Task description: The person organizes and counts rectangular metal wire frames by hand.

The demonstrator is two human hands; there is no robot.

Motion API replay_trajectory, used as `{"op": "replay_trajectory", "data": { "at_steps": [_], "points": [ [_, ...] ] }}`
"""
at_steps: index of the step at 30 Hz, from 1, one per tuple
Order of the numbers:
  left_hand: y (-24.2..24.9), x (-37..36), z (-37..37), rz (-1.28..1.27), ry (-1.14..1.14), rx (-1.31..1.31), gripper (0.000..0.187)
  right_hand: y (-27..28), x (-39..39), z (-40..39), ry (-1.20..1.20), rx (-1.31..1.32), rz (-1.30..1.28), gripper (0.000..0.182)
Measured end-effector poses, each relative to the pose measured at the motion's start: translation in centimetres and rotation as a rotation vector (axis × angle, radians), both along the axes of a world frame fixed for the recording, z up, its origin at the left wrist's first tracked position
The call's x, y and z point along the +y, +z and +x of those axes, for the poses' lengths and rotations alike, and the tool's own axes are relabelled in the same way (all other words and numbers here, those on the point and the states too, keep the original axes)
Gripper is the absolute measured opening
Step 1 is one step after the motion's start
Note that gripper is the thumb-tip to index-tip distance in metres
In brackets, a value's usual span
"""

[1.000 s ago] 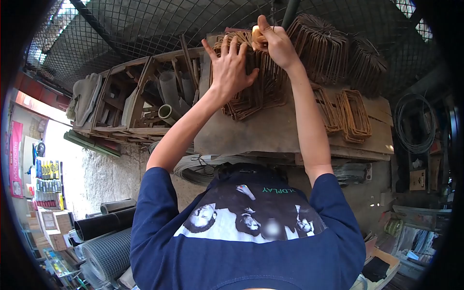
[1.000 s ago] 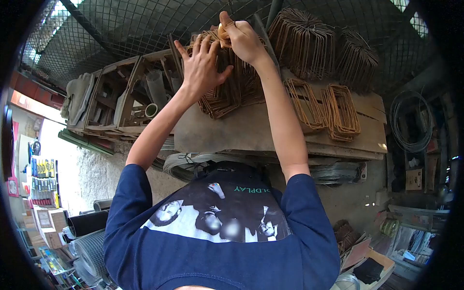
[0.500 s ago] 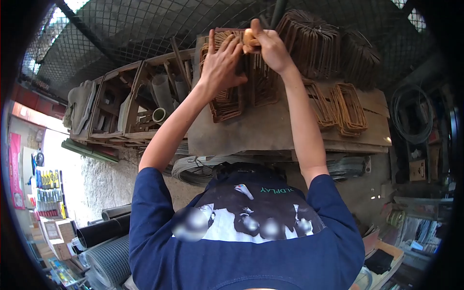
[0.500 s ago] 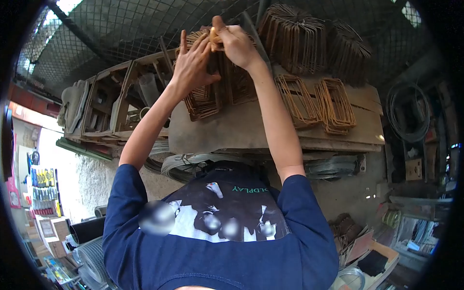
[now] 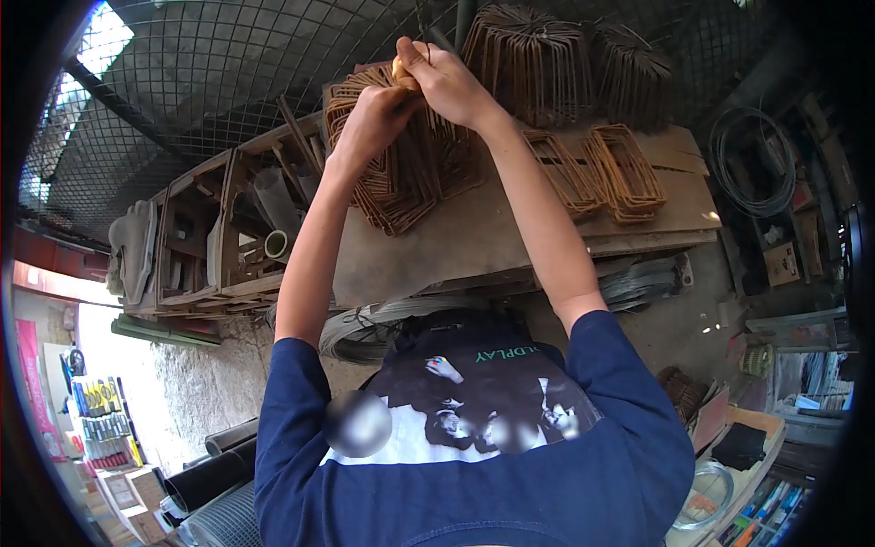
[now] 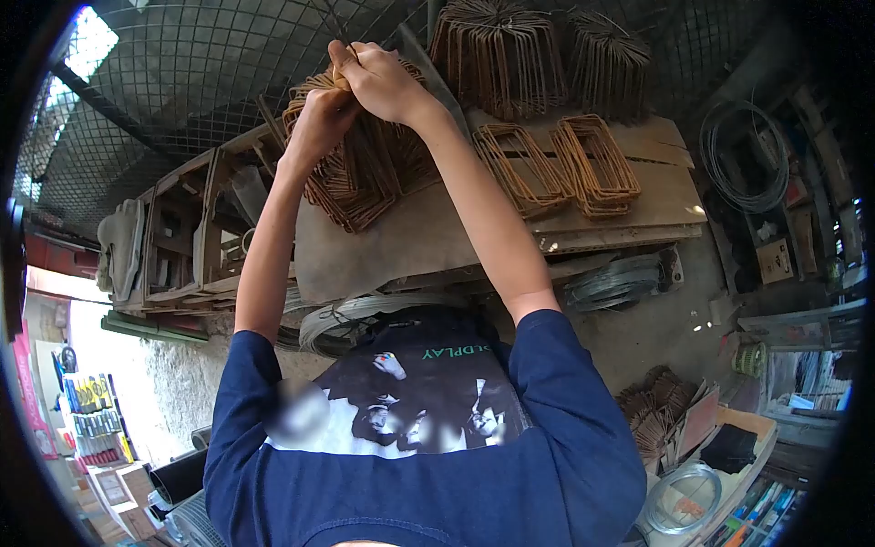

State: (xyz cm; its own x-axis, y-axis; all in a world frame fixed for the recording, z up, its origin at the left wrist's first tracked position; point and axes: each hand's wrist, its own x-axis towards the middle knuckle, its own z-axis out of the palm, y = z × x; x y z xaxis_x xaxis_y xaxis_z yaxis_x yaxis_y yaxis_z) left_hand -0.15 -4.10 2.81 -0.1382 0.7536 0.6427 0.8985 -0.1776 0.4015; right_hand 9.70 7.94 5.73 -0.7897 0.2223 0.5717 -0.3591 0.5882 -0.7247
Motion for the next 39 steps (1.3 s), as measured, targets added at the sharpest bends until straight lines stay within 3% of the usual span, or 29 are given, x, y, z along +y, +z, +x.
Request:
{"op": "replay_trajectory", "data": {
  "at_steps": [3,4,5,6,7,11,13,15,22,28,33,37,39],
  "points": [
    [0.5,0.4,-0.4,-0.011,-0.05,-0.001,0.015,-0.5,0.8,-0.3,-0.048,-0.104,-0.093,0.058],
    [1.7,0.0,-0.2,-0.137,0.005,0.018,0.016,-0.5,1.0,0.0,-0.118,-0.043,0.015,0.06],
    [1.5,0.2,-0.7,-0.134,-0.003,0.016,0.016,-0.5,1.3,0.2,-0.187,0.017,0.124,0.066],
    [1.3,0.6,-1.4,-0.134,-0.02,0.007,0.017,0.5,1.4,2.7,-0.234,-0.086,0.19,0.085],
    [1.0,1.0,-1.7,-0.135,-0.036,-0.005,0.018,0.4,2.3,4.5,-0.241,-0.092,0.195,0.085],
    [0.1,1.4,-1.7,-0.005,-0.068,-0.091,0.021,-3.8,8.0,11.3,-0.551,-0.633,0.205,0.108],
    [0.2,1.3,-1.7,-0.076,-0.039,-0.16,0.023,-7.4,10.8,14.4,-0.655,-1.082,0.229,0.127],
    [0.5,1.2,-1.8,-0.152,-0.078,-0.219,0.025,-10.3,12.1,16.7,-0.613,-1.192,0.14,0.135],
    [0.4,1.1,-2.0,-0.177,-0.114,-0.286,0.026,-11.4,11.7,17.8,-0.603,-1.129,0.047,0.127],
    [0.5,1.0,-2.0,-0.172,-0.115,-0.296,0.027,-12.4,10.7,17.8,-0.774,-0.98,0.039,0.1],
    [0.1,1.2,-2.2,-0.174,-0.139,-0.327,0.027,-11.1,9.5,18.6,-0.735,-0.873,-0.032,0.098],
    [0.3,1.0,-2.2,-0.156,-0.177,-0.341,0.026,-9.9,9.3,19.1,-0.784,-0.681,0.049,0.095],
    [0.2,1.1,-2.4,-0.159,-0.172,-0.338,0.026,-8.7,8.8,19.2,-0.859,-0.445,0.098,0.094]
  ]
}}
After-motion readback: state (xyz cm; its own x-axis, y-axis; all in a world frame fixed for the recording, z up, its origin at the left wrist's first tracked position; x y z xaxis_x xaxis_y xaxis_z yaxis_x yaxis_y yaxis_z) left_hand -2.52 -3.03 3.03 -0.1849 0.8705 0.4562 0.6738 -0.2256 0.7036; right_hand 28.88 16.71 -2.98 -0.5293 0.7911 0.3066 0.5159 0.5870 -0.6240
